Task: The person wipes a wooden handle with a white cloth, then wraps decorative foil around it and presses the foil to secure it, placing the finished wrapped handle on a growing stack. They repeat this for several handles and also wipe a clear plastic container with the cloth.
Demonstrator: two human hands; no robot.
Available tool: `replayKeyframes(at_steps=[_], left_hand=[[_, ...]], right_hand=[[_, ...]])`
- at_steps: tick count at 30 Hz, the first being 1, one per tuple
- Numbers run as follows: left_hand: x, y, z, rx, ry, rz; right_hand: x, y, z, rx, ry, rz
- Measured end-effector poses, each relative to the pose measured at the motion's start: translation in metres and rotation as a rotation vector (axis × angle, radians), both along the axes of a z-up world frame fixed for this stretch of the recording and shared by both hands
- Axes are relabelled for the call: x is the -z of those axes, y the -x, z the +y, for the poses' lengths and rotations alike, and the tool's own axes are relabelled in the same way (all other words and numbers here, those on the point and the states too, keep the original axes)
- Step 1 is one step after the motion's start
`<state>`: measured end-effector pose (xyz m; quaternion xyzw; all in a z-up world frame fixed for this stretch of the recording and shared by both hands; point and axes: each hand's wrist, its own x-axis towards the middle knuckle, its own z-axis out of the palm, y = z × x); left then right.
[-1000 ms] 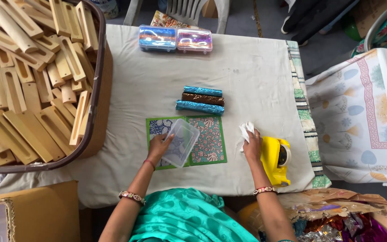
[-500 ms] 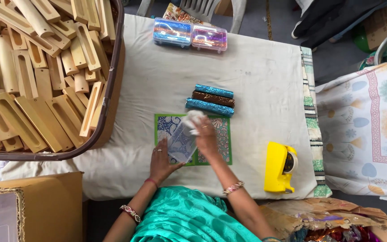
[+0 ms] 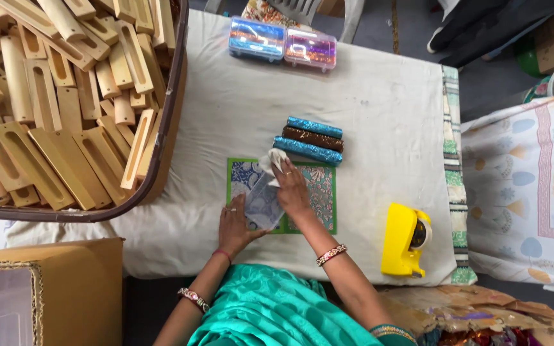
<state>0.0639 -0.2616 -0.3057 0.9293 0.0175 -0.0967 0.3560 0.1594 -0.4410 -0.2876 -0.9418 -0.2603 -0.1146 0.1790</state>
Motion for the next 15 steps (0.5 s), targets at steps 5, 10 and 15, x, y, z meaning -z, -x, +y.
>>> replayKeyframes(at_steps=[5, 10, 15], left_hand=[[0.045, 0.004, 0.002, 0.002, -0.004, -0.030], [0.010, -0.001, 0.002, 0.020, -0.052, 0.006], [0.002, -0.001, 0.002, 0.008, -0.050, 0.006]], right_hand=[[0.044, 0.074, -0.007, -0.053, 0.017, 0.189], [0.014, 0.064, -0.036, -0.228, -0.049, 0.159], [0.024, 0.062, -0.029, 0.049, -0.043, 0.084]])
